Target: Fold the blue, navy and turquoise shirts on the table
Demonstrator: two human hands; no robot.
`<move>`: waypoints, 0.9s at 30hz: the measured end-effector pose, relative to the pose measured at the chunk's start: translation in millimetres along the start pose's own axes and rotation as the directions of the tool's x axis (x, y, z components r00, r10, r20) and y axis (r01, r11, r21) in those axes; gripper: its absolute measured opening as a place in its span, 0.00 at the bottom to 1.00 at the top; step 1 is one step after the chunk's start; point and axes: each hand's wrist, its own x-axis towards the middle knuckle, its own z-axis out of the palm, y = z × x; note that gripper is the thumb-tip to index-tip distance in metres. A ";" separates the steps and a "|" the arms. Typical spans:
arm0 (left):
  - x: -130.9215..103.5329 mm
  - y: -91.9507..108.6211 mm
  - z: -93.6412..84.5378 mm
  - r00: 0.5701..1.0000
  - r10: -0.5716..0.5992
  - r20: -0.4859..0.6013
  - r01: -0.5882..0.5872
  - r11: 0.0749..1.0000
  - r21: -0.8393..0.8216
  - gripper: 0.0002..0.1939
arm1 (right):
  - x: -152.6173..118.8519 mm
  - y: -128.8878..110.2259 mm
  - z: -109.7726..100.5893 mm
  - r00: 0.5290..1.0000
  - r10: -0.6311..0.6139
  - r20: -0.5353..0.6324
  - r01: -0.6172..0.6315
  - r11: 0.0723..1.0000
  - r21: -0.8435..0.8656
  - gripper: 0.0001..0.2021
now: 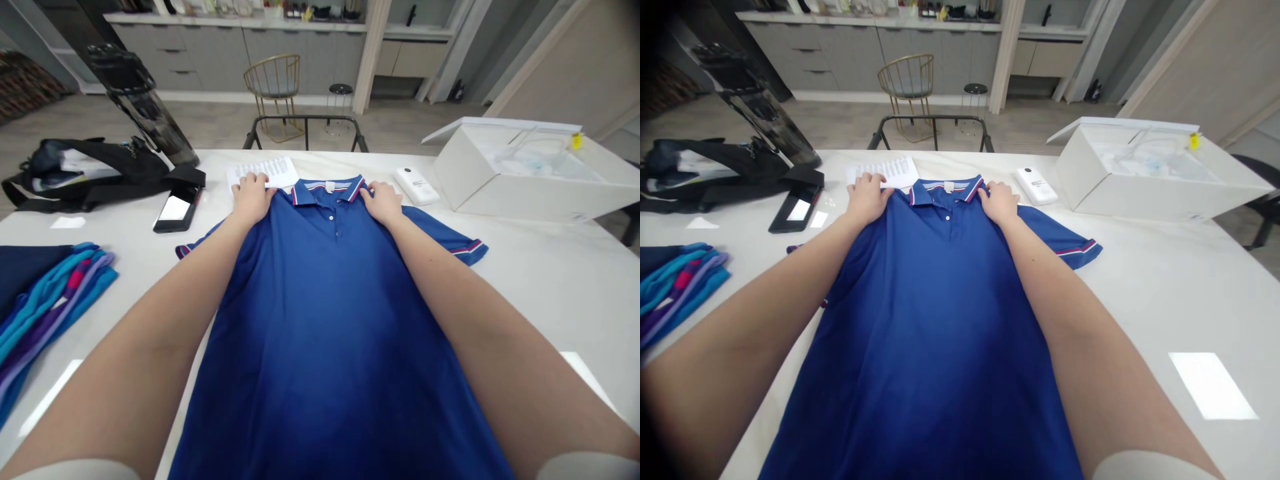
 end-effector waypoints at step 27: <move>-137.6 -125.4 -65.0 0.990 -0.135 0.047 0.118 0.956 0.270 0.19 | -155.8 194.5 -99.3 0.967 0.231 -0.104 -0.249 0.945 -0.213 0.17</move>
